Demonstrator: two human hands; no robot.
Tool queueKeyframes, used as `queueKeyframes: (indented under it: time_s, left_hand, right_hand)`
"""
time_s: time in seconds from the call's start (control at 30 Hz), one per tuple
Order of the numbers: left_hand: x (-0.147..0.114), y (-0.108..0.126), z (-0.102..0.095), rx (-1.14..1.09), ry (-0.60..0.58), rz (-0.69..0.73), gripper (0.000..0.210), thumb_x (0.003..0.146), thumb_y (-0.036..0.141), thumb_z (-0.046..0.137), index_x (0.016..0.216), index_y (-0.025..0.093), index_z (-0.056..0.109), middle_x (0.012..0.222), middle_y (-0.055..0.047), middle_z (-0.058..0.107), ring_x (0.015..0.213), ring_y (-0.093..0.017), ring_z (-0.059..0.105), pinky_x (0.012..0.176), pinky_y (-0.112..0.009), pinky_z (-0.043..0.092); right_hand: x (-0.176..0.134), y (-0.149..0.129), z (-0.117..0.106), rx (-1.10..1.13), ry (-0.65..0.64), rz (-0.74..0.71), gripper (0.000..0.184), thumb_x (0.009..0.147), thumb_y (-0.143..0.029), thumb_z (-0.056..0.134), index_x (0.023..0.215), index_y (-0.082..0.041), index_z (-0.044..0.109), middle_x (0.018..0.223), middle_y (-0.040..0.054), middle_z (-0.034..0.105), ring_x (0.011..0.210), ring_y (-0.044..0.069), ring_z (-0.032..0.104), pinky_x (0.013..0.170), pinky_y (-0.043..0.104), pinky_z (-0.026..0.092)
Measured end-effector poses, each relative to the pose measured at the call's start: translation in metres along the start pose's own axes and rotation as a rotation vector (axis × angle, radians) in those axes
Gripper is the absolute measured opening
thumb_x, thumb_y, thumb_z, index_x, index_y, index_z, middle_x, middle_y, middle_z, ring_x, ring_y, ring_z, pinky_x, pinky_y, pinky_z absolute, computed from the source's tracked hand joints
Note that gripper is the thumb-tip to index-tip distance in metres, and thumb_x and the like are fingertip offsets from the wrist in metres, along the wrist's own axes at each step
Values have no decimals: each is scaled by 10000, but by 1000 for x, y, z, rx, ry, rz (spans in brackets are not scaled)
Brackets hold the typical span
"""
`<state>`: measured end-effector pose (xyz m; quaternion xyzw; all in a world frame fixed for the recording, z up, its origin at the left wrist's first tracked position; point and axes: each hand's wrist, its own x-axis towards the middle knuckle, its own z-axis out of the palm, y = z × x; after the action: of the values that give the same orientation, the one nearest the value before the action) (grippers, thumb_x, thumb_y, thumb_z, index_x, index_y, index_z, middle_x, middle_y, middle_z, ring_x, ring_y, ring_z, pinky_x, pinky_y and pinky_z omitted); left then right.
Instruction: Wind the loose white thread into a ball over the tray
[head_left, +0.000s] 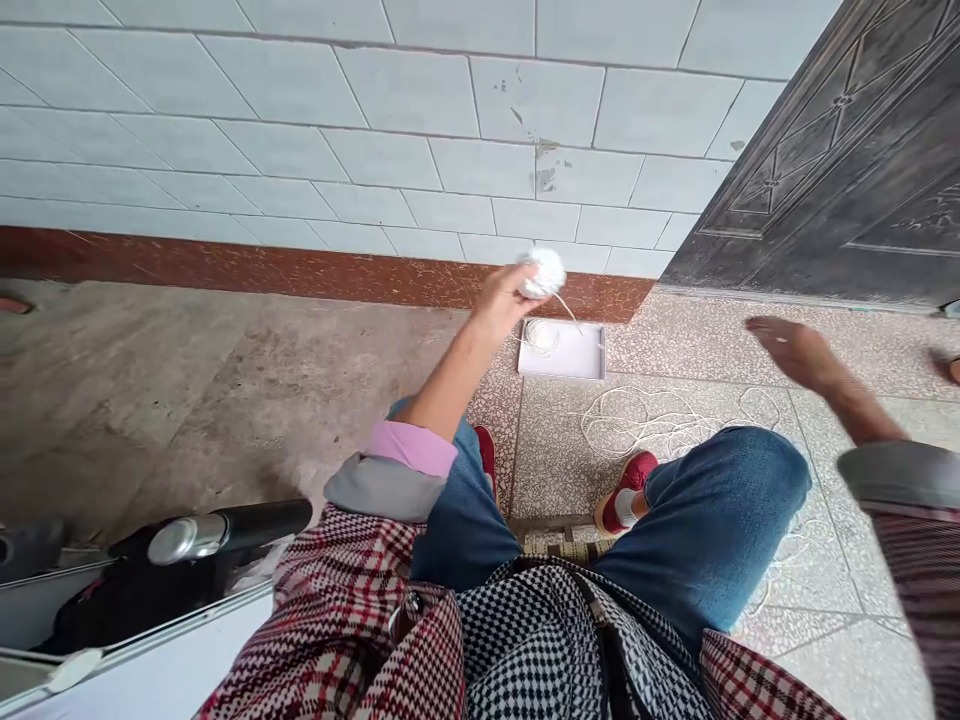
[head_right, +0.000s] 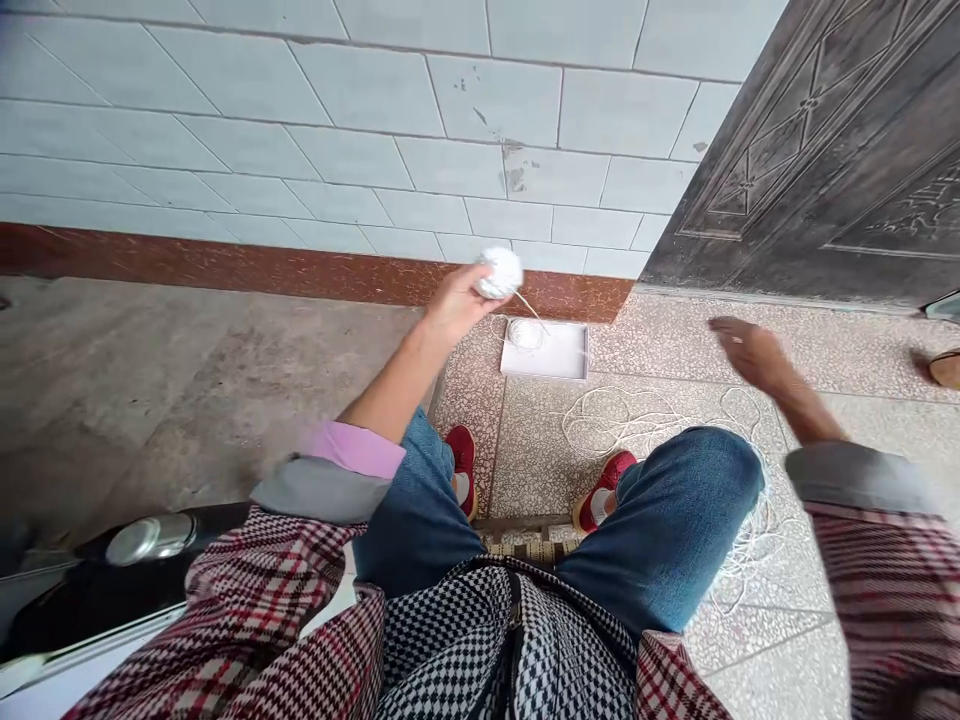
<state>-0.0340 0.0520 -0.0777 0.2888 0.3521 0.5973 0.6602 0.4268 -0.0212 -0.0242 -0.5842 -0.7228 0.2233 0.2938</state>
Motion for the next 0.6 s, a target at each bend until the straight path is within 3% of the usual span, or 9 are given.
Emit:
queueKeyframes:
  time_s: [0.07,0.13,0.2,0.27,0.33,0.47,0.53,0.6]
  left_hand:
    - [-14,-17,32,22,-123,-54,540,582,379,1076,1006,217,783,1213,-149,820,1357,-410,672,1080,-498,617]
    - [-19,-27,49,33,-184,-112,563,552,406,1071,988,214,772,1146,-147,821,1288,-404,699,1064,-520,621]
    - [-16,-31,52,42,-175,-128,556,535,423,1053,946,217,738,1071,-138,807,1247,-397,707,1049,-535,614]
    - [-11,-29,48,58,-131,-103,540,551,444,1028,926,228,705,1036,-129,789,1231,-390,705,1029,-534,602]
    - [-8,-29,43,106,-99,-76,531,578,458,997,953,237,694,1043,-120,777,1193,-375,707,996,-522,590]
    - [-17,-38,47,396,-92,46,565,507,307,964,997,245,689,1036,-65,736,1042,-295,669,956,-466,547]
    - [-28,-45,54,497,-176,67,578,488,247,949,1011,241,702,1012,-41,713,1002,-264,642,951,-447,534]
    - [-39,-50,61,438,-336,-14,586,527,274,967,1057,233,721,1024,-45,714,992,-251,653,945,-438,540]
  right_hand:
    - [31,-27,71,28,-78,-12,603,956,-880,620,978,-293,759,1158,157,825,1171,389,782,1183,752,567]
    - [48,-62,136,189,-150,-48,678,1005,-902,528,1043,-260,745,1166,156,815,1104,315,770,1051,595,650]
    - [45,-95,181,388,-196,-34,741,1000,-965,479,984,-257,696,879,93,746,821,242,698,809,456,639]
    - [27,-118,200,489,-218,-18,761,993,-998,466,946,-265,664,665,-2,565,623,190,526,643,373,509]
    - [5,-129,192,450,-253,-61,739,1023,-972,473,937,-263,666,647,-26,497,603,177,452,626,354,423]
    - [-12,-134,137,288,-280,-186,662,1089,-860,521,906,-245,686,732,9,569,679,185,492,680,360,401]
    - [-1,-132,110,254,-186,-203,621,1092,-820,567,914,-242,704,739,13,573,683,184,479,683,363,387]
    - [14,-126,94,240,-71,-196,604,1076,-809,612,894,-241,706,730,11,550,684,181,460,678,363,373]
